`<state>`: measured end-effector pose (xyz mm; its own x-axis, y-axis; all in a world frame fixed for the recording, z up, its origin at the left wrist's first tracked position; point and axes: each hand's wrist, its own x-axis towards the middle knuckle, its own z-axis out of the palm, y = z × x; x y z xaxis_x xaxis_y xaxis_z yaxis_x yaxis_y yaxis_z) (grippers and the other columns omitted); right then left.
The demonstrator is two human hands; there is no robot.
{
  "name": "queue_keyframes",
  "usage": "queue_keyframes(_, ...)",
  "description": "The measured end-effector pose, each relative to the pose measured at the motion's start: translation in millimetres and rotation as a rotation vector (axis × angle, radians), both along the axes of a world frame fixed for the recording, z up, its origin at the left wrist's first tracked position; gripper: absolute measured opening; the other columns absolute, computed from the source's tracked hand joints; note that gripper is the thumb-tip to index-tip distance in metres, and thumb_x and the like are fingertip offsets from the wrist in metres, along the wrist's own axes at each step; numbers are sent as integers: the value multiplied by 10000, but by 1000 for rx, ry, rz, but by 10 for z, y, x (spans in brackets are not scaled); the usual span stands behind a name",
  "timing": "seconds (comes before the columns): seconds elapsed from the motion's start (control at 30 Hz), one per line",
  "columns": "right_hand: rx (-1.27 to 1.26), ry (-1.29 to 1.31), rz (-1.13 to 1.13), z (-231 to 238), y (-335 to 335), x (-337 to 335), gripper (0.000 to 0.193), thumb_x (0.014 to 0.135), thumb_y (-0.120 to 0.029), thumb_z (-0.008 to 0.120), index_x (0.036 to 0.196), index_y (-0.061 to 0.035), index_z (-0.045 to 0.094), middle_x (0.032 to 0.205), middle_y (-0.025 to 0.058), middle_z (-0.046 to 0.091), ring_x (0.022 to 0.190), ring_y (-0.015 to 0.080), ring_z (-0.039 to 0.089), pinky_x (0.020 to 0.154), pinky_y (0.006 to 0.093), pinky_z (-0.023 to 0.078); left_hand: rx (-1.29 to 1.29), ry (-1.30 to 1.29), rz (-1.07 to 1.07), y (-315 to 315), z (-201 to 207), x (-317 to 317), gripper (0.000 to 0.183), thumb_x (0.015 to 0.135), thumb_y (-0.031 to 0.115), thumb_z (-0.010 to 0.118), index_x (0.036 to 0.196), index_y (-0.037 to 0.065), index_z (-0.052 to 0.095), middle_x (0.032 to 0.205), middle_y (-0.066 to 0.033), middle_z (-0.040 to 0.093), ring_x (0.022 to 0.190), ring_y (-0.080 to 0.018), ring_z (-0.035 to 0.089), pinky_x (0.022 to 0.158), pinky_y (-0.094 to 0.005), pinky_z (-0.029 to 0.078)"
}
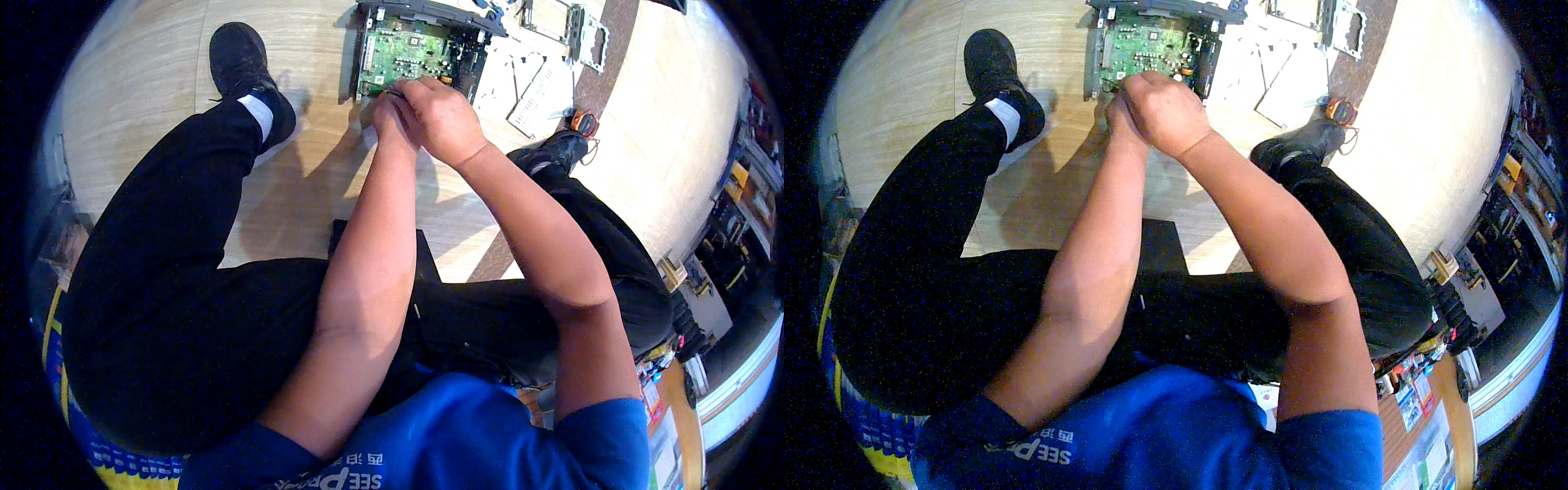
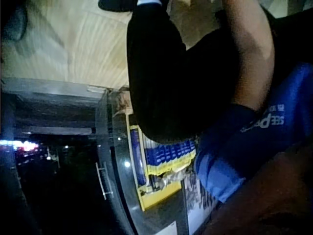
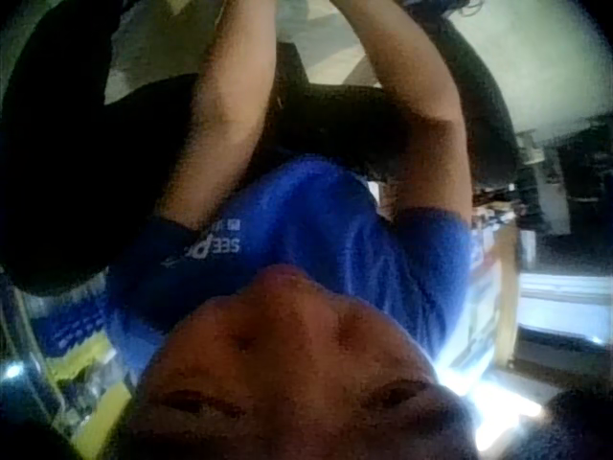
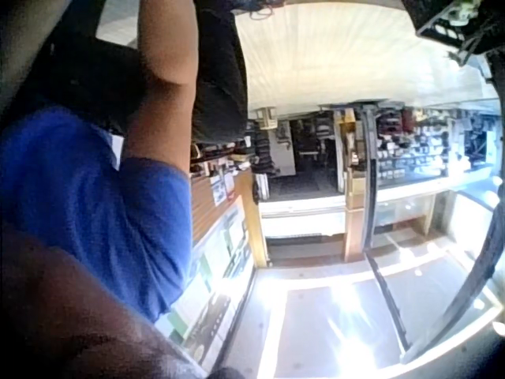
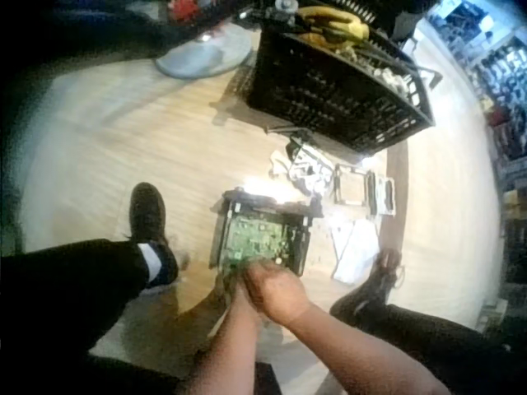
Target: The person works on the internal circuit board of an electronic device using a tool and by hand, fits the metal cover onto the unit, and inserts a connector into the rear port.
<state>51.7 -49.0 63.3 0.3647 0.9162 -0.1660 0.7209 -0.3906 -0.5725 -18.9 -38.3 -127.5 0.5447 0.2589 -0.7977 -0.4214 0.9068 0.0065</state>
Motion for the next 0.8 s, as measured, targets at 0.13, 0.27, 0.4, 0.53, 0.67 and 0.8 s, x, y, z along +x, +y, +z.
queue_keyframes(0.13, -3, 6, -15, -148, -8, 11, 171, 877, -194, 611, 965, -51, 646, 853, 169, 635, 781, 370, 636, 694, 448, 522, 48, -16, 41, -67, -118, -17, 415, 1007, 306, 279, 1222, 67, 541, 1289, -126, 544, 1172, -238, 528, 1026, -388, 401)
queue_keyframes(0.27, 17, 8, -25, -240, 28, -43, 170, 879, -202, 605, 950, -53, 644, 855, 174, 633, 783, 376, 635, 697, 449, 522, 1055, 246, -662, 17, -288, -268, 438, 1011, 315, 265, 1247, 60, 533, 1332, -131, 533, 1206, -237, 516, 1047, -378, 394)
queue_keyframes(0.4, -7, 22, -29, -266, 46, -60, 128, 840, -167, 588, 897, -53, 596, 879, 167, 628, 811, 367, 657, 719, 453, 542, 979, 383, -728, 57, -182, -309, 432, 1013, 312, 275, 1242, 55, 536, 1336, -126, 535, 1200, -232, 521, 1026, -361, 412)
queue_keyframes(0.53, -9, 11, -49, -349, -29, 8, 141, 843, -183, 601, 903, -55, 602, 884, 168, 630, 813, 369, 658, 723, 453, 543, 515, 241, -484, 60, 193, -83, 411, 1010, 304, 294, 1244, 71, 539, 1315, -109, 548, 1187, -223, 533, 995, -348, 432)
queue_keyframes(0.67, -3, 18, -60, -346, -19, -4, 146, 836, -185, 611, 893, -51, 600, 882, 169, 633, 816, 370, 660, 722, 453, 545, 88, 198, -127, 121, 334, -85, 388, 1003, 298, 323, 1247, 84, 536, 1293, -102, 559, 1175, -222, 540, 986, -345, 441)
queue_keyframes(0.8, -26, 19, -73, -343, -47, 25, 152, 832, -188, 617, 885, -47, 596, 880, 172, 636, 821, 373, 660, 720, 453, 545, 121, 86, -100, 42, 240, -65, 372, 992, 292, 361, 1241, 77, 534, 1260, -102, 575, 1147, -230, 558, 965, -348, 460)
